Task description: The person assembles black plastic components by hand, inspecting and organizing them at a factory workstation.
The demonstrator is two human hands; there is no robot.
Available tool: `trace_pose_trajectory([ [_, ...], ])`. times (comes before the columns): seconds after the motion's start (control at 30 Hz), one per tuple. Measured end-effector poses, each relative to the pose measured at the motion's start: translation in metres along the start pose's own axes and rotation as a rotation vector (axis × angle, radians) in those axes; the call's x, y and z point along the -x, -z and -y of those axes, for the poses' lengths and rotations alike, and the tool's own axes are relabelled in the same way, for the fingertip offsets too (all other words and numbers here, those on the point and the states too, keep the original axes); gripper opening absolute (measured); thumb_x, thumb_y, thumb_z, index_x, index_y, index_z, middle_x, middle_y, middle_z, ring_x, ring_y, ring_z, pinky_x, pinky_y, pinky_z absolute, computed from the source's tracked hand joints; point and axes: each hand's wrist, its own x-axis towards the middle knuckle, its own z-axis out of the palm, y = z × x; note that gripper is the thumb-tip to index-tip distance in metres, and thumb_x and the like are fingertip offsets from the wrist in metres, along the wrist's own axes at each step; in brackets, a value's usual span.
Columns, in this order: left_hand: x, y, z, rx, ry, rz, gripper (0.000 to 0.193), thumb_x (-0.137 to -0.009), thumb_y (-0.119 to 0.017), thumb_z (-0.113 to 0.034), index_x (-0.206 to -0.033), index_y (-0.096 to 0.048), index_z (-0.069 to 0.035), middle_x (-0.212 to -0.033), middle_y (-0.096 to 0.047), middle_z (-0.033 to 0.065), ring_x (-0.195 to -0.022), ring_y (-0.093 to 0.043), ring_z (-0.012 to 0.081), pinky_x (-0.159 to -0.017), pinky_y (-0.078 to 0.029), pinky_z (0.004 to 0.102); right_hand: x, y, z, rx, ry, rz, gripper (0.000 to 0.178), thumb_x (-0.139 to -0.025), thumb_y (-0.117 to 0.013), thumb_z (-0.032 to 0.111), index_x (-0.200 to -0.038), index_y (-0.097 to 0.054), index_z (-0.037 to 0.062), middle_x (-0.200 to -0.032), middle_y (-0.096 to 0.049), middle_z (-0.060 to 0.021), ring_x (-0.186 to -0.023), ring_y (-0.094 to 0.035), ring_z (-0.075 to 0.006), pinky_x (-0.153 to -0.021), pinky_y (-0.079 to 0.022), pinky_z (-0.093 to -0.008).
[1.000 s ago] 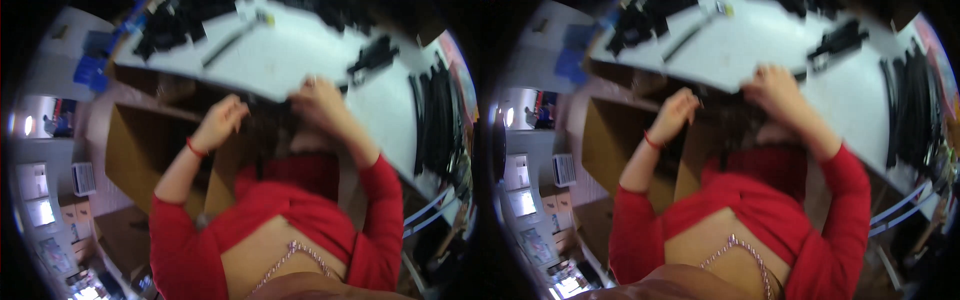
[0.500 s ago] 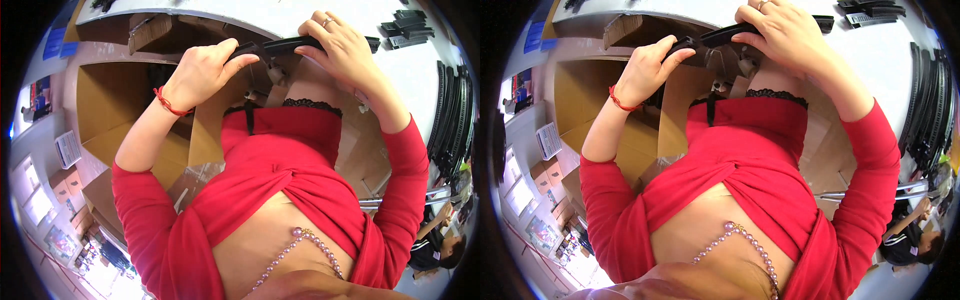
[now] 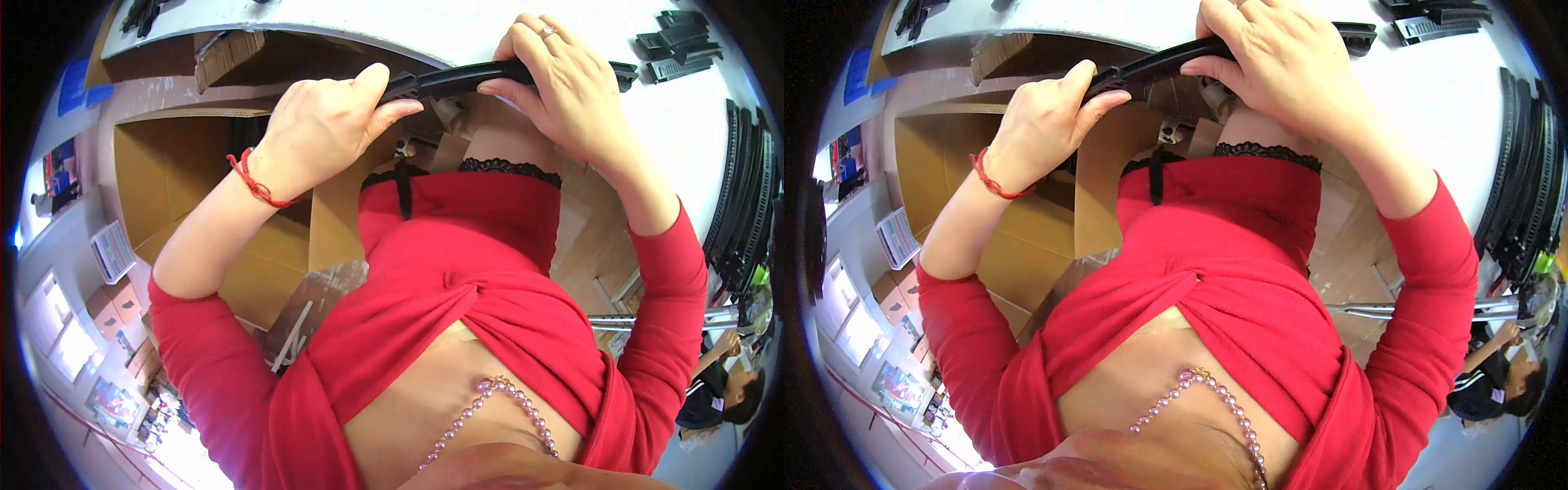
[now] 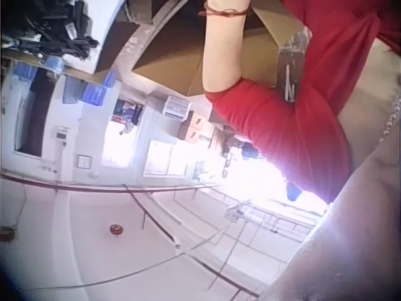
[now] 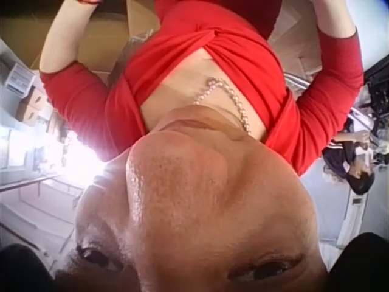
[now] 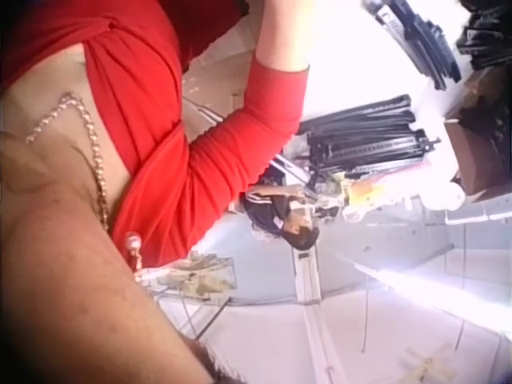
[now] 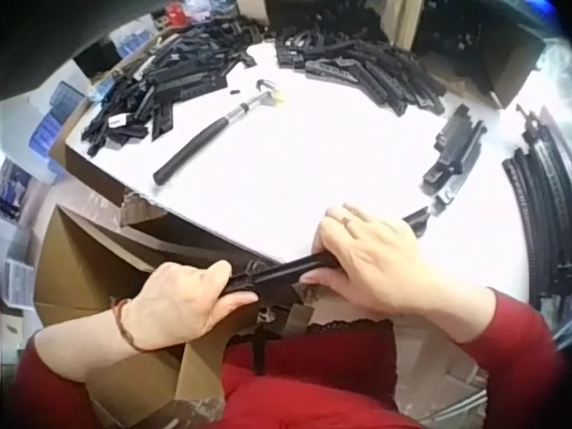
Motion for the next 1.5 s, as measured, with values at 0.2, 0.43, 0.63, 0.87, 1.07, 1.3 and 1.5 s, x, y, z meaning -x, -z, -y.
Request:
trace_pose_trajectory([
  [0.2,-0.017,0.007,-0.003,-0.021,-0.007,0.231,0.036,-0.092,-0.065,-0.033,-0.089,-0.049,-0.002,-0.053,-0.051,0.0165,-0.05,-0.056,0.0344,-0.046,-0.043,0.0403,0.007,0.001,-0.009,-0.035,0.006,-0.023,0.037,-0.08,-0.07,0.036,-0.094,-0.054,0.0062,-0.094,-0.054,-0.0063,-0.093,-0.057,-0.0277,-0.077,-0.046,-0.0356],
  [0.43,-0.016,-0.005,-0.007,0.031,0.014,0.208,0.036,-0.091,-0.067,-0.031,-0.093,-0.049,0.0,-0.057,-0.054,0.0173,-0.053,-0.058,0.0363,-0.047,-0.044,0.0414,0.006,0.016,-0.008,-0.208,-0.117,0.102,0.03,-0.078,-0.073,0.03,-0.09,-0.06,0.0061,-0.086,-0.056,-0.0091,-0.085,-0.057,-0.0276,-0.075,-0.044,-0.035],
  [0.63,-0.01,-0.027,0.0,0.081,-0.013,0.176,0.036,-0.09,-0.068,-0.03,-0.093,-0.05,0.0,-0.058,-0.055,0.0172,-0.053,-0.058,0.0368,-0.046,-0.044,0.0416,0.002,-0.043,-0.027,-0.335,0.264,-0.702,0.032,-0.078,-0.073,0.028,-0.091,-0.057,0.0039,-0.089,-0.059,-0.0118,-0.084,-0.06,-0.029,-0.073,-0.047,-0.0322],
  [0.87,-0.018,0.0,-0.001,0.053,-0.067,0.138,0.033,-0.091,-0.067,-0.028,-0.099,-0.054,0.001,-0.06,-0.056,0.0199,-0.055,-0.059,0.0378,-0.047,-0.044,0.0429,0.012,0.008,-0.009,-0.122,-0.084,-0.041,0.036,-0.081,-0.07,0.038,-0.09,-0.058,0.0053,-0.085,-0.061,-0.012,-0.086,-0.062,-0.03,-0.073,-0.051,-0.0397],
  [1.07,-0.009,0.039,-0.008,0.031,0.169,-0.217,0.062,-0.091,-0.06,-0.036,-0.131,-0.045,0.008,-0.129,-0.049,0.0228,-0.123,-0.045,0.038,-0.107,-0.033,0.0452,0.022,0.026,-0.023,0.003,0.003,-0.405,0.016,-0.072,-0.073,0.02,-0.078,-0.063,0.0077,-0.074,-0.063,-0.0103,-0.082,-0.064,-0.0283,-0.075,-0.051,-0.0383],
  [1.3,0.056,0.021,0.012,0.453,0.486,-0.735,0.033,-0.104,-0.044,-0.012,-0.133,-0.043,0.003,-0.116,-0.058,0.0175,-0.103,-0.059,0.0232,-0.092,-0.048,0.0334,0.177,0.216,-0.159,1.092,-0.944,-0.677,0.02,-0.089,-0.066,0.032,-0.1,-0.07,0.0154,-0.088,-0.069,-0.0077,-0.085,-0.067,-0.0273,-0.072,-0.055,-0.0371],
  [1.5,0.068,-0.007,0.001,0.417,0.594,-0.612,0.035,-0.101,-0.051,-0.008,-0.135,-0.044,-0.001,-0.114,-0.059,0.0159,-0.103,-0.057,0.0234,-0.091,-0.047,0.0337,0.258,0.242,-0.252,1.172,-1.455,-0.066,0.027,-0.092,-0.059,0.03,-0.114,-0.067,0.0169,-0.108,-0.068,-0.0112,-0.106,-0.062,-0.0323,-0.086,-0.051,-0.0464],
])
